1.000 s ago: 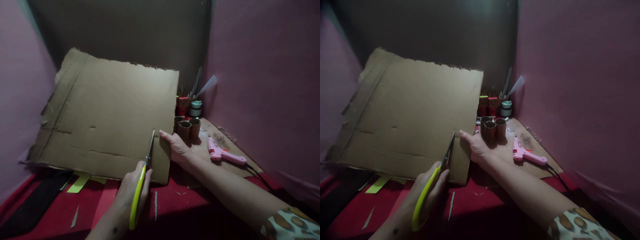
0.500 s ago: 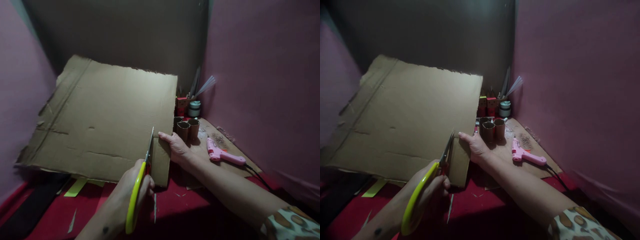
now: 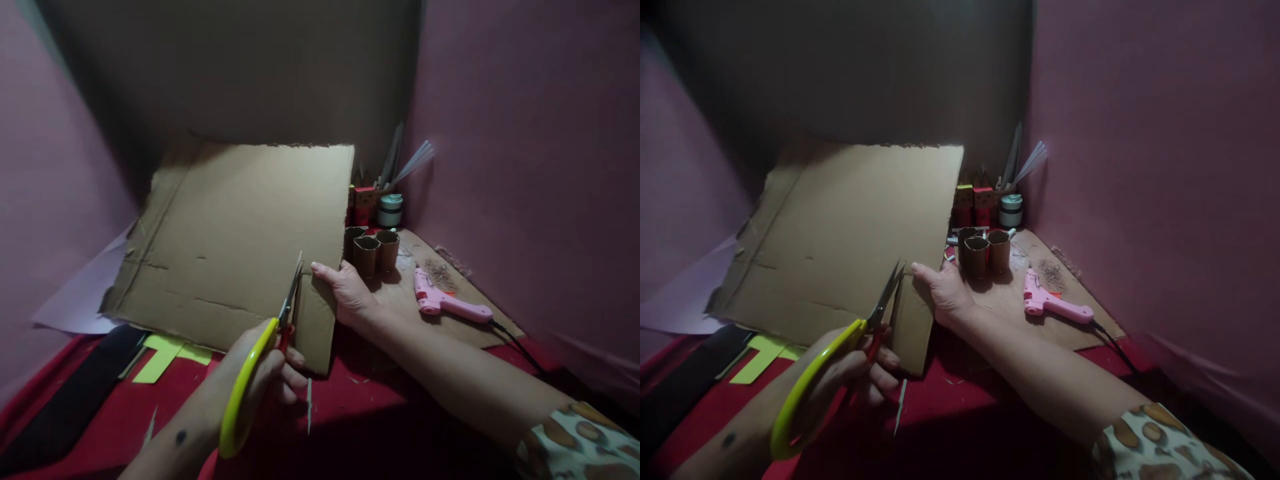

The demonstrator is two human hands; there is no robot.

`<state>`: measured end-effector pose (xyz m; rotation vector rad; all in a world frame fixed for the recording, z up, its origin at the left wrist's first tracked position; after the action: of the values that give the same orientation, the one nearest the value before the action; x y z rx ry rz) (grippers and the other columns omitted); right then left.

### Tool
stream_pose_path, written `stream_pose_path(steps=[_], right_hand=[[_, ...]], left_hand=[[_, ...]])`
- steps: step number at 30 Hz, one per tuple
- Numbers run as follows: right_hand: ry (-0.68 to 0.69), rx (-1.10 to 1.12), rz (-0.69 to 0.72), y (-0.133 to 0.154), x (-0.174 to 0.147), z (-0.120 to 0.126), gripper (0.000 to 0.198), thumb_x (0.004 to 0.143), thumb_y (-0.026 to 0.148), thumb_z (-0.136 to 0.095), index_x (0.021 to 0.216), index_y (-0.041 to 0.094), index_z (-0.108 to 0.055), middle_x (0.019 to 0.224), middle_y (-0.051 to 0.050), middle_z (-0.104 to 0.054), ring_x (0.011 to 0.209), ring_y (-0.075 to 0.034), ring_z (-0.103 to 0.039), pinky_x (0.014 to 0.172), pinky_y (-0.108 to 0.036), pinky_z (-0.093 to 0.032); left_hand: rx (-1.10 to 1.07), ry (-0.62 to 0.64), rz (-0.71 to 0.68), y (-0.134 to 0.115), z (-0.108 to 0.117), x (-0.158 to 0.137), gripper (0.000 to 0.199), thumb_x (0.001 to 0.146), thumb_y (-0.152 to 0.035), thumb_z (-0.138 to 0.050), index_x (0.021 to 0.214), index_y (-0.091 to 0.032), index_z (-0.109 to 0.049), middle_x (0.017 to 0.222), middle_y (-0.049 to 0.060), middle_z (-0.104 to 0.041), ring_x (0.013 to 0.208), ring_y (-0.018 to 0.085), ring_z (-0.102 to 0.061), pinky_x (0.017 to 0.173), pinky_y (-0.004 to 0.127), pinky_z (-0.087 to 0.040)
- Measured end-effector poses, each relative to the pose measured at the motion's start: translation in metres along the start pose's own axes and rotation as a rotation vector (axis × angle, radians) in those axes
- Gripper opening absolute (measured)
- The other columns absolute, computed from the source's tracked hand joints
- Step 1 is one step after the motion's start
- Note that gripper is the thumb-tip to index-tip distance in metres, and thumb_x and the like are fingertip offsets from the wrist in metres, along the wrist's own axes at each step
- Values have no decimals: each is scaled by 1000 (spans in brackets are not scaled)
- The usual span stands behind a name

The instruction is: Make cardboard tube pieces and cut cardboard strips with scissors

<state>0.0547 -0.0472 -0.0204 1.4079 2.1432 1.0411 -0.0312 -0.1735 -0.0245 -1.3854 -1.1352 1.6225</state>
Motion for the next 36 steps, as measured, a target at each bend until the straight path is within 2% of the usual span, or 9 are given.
stream_pose_path(steps=[6, 12, 16, 18, 23, 27, 30, 33, 36], right_hand=[[27, -92, -17, 1, -1, -1, 31, 63, 20, -70, 92, 17, -63, 78, -2, -70, 65, -14, -62, 69, -29, -48], [-21, -110, -19, -6, 2, 7, 32, 54, 18, -73, 85, 16, -63, 78, -4, -69, 66, -16, -62, 68, -32, -49], [-26, -87, 1, -10, 2, 7, 33, 54, 18, -72, 86, 18, -62, 80, -3, -69, 66, -15, -61, 68, -32, -48], [-22, -77, 5, -10, 1, 6, 33, 55, 18, -72, 87, 18, -62, 78, -3, -69, 64, -14, -60, 67, -31, -48], [-40, -62, -42, -10, 3, 8, 31, 52, 15, -73, 81, 16, -62, 71, -2, -68, 61, -15, -60, 66, -31, -48], [-19, -56, -49, -9, 4, 8, 27, 54, 15, -72, 79, 16, -63, 69, -2, -68, 61, -15, -60, 65, -32, -48], [-4, -55, -61, -9, 4, 6, 25, 55, 15, -71, 79, 17, -64, 67, -2, -67, 59, -15, -59, 64, -32, -48], [-24, -60, -64, -9, 4, 7, 25, 53, 15, -72, 78, 17, -64, 67, -2, -67, 59, -15, -58, 62, -31, -48], [-35, -62, -65, -9, 4, 9, 27, 53, 16, -73, 78, 17, -63, 65, -2, -67, 59, -15, -58, 62, -31, -48]], left_hand=[[138, 76, 89, -4, 3, -6, 34, 52, -34, -54, 79, -14, -50, 51, 10, -64, 41, 20, -60, 45, 30, -46], [78, 151, 37, 3, 8, -7, 40, 52, -40, -59, 82, -15, -50, 66, 11, -69, 47, 22, -63, 46, 33, -50], [109, 216, 100, 13, 9, 2, 30, 56, -34, -55, 76, -12, -54, 59, 14, -67, 48, 23, -64, 47, 32, -50], [95, 183, 150, 12, 8, 5, 26, 54, -26, -51, 77, -13, -53, 60, 12, -67, 50, 24, -65, 48, 33, -50], [127, 85, 100, -6, -3, 3, 26, 52, -20, -49, 78, -16, -48, 56, 4, -64, 42, 19, -61, 45, 31, -49], [161, 57, 40, -13, -6, 7, 18, 53, -19, -47, 71, -16, -49, 54, 4, -63, 41, 16, -59, 42, 28, -46], [253, 40, 60, -9, -3, 16, 13, 54, -20, -47, 66, -16, -50, 47, 6, -61, 34, 16, -53, 39, 28, -42], [322, 48, 43, -8, 0, 23, 9, 57, -21, -46, 62, -16, -52, 46, 6, -61, 33, 15, -52, 39, 27, -41], [412, 79, -58, -10, 1, 25, 12, 67, -26, -46, 61, -17, -51, 44, 3, -57, 39, 15, -54, 40, 24, -39]])
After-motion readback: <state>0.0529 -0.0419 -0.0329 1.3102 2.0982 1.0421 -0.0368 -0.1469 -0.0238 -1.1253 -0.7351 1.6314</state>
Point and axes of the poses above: each hand's wrist, its own x-axis towards the middle knuckle, its own z-axis out of the back of the hand, y = z × x, the point moved 6 cm from there along x, towards the middle knuckle
